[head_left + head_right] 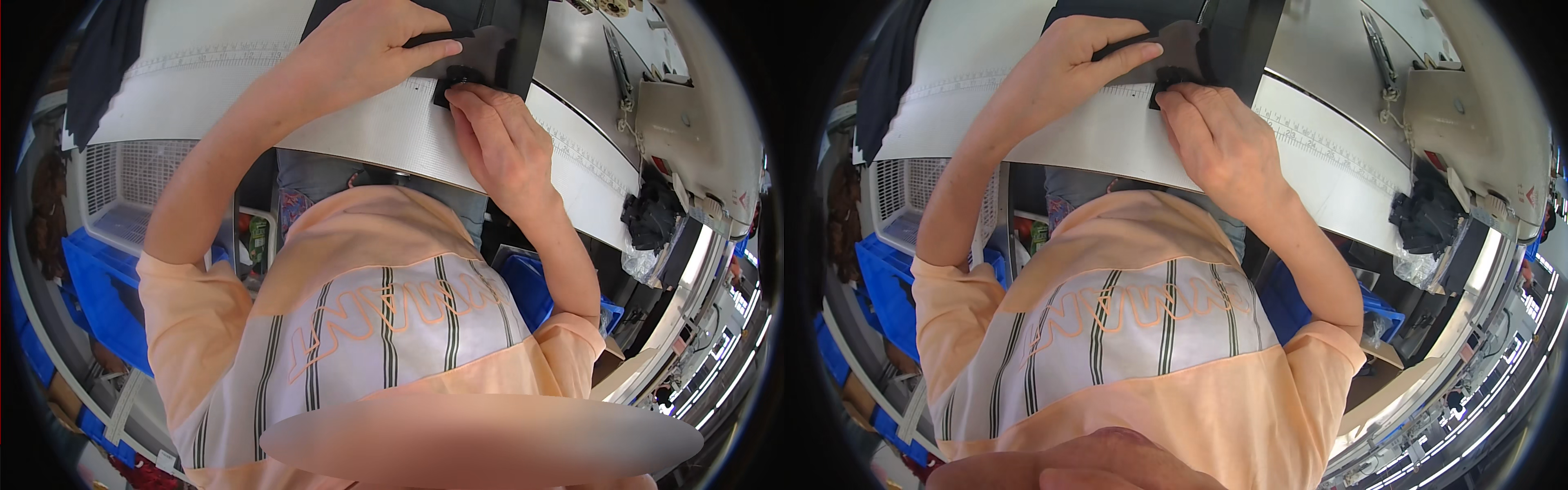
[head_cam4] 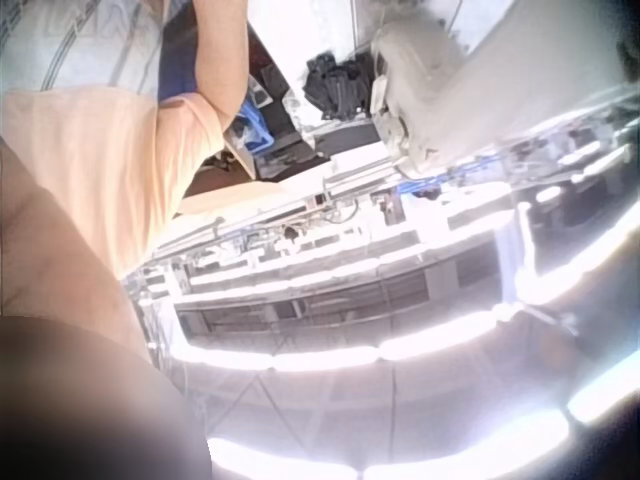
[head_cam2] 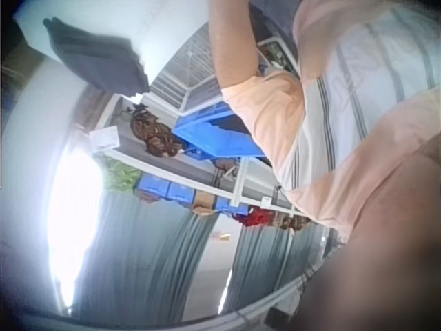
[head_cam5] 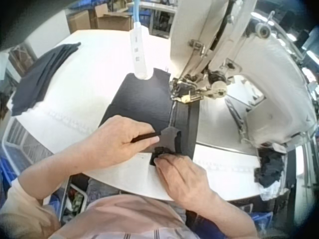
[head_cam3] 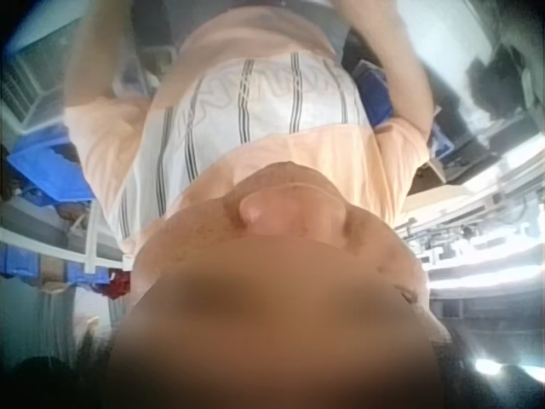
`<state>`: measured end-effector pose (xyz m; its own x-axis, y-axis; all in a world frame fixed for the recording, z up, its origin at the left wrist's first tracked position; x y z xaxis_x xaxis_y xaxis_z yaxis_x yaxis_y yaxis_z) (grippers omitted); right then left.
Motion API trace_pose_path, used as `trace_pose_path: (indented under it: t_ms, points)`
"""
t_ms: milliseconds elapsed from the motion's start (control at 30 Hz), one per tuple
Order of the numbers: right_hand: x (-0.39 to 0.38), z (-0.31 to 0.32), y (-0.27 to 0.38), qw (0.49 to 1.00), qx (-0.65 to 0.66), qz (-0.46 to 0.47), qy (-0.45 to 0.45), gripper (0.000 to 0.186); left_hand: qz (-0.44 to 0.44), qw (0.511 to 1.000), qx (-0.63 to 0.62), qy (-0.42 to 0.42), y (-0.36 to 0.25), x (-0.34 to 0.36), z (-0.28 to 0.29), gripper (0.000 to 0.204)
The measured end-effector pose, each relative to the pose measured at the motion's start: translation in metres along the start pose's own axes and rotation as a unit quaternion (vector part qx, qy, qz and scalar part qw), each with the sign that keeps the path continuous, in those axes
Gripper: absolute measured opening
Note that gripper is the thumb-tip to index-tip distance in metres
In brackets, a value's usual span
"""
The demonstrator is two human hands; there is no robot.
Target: Sewing a zipper onto black garment pieces using an industrial sewing machine.
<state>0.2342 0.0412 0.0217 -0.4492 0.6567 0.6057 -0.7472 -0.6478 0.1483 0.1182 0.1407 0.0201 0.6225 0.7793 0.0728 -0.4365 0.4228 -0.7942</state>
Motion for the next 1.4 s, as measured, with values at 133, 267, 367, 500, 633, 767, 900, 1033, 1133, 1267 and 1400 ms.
trace_pose_path:
  t_ms: [133, 267, 367, 500, 633, 767, 900, 1033, 1133, 1267, 1400]
  points:
    - [0.002, -0.001, 0.004, 1.000, -0.011, 0.007, 0.002, 0.024, 0.008, 1.000, 0.000, 0.006, 0.001, -0.001, -0.001, 0.031]
    - [-0.002, -0.005, 0.006, 0.999, -0.023, 0.034, 0.010, 0.026, -0.008, 1.000, -0.007, -0.007, -0.001, -0.004, -0.001, 0.030]
    - [-0.002, -0.004, 0.008, 0.998, -0.024, 0.048, 0.018, 0.026, -0.017, 1.000, -0.002, -0.013, -0.003, -0.005, 0.000, 0.029]
    - [-0.001, -0.002, 0.010, 0.998, -0.032, 0.057, 0.017, 0.025, 0.005, 1.000, 0.007, -0.002, -0.003, -0.007, -0.001, 0.027]
    - [0.000, -0.002, 0.007, 0.999, -0.019, 0.043, 0.009, 0.024, 0.038, 0.999, -0.007, 0.003, 0.001, -0.010, -0.002, 0.027]
    - [-0.002, -0.001, 0.001, 1.000, 0.013, 0.014, -0.012, 0.023, -0.018, 0.999, 0.017, -0.022, -0.002, -0.009, -0.001, 0.027]
    - [-0.001, 0.000, 0.002, 0.999, -0.002, 0.027, -0.021, 0.023, -0.016, 0.999, -0.016, -0.026, 0.002, -0.010, -0.001, 0.028]
    - [0.001, 0.000, 0.007, 0.998, -0.027, 0.058, -0.027, 0.024, -0.015, 0.999, -0.029, -0.027, 0.001, -0.012, 0.000, 0.029]
    - [0.002, 0.000, 0.010, 0.997, -0.033, 0.069, -0.022, 0.025, -0.012, 0.999, -0.037, -0.025, 0.000, -0.012, 0.001, 0.029]
    - [0.002, -0.004, 0.013, 0.995, -0.058, 0.077, 0.014, 0.026, -0.005, 0.999, -0.033, -0.021, 0.001, -0.013, 0.001, 0.029]
    - [0.003, -0.003, 0.015, 0.996, -0.061, 0.062, 0.031, 0.027, -0.003, 1.000, -0.008, -0.003, 0.001, -0.014, 0.000, 0.027]
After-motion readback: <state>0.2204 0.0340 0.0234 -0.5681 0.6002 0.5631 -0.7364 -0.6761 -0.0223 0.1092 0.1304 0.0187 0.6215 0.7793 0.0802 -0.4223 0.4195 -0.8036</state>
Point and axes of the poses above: each hand's wrist, its own x-axis towards the middle knuckle, its own z-axis out of the back of the hand, y = z × x, the point moved 7 cm from there along x, towards the middle knuckle, and after that the axes turned 3 degrees about z, right-handed, at the moved point
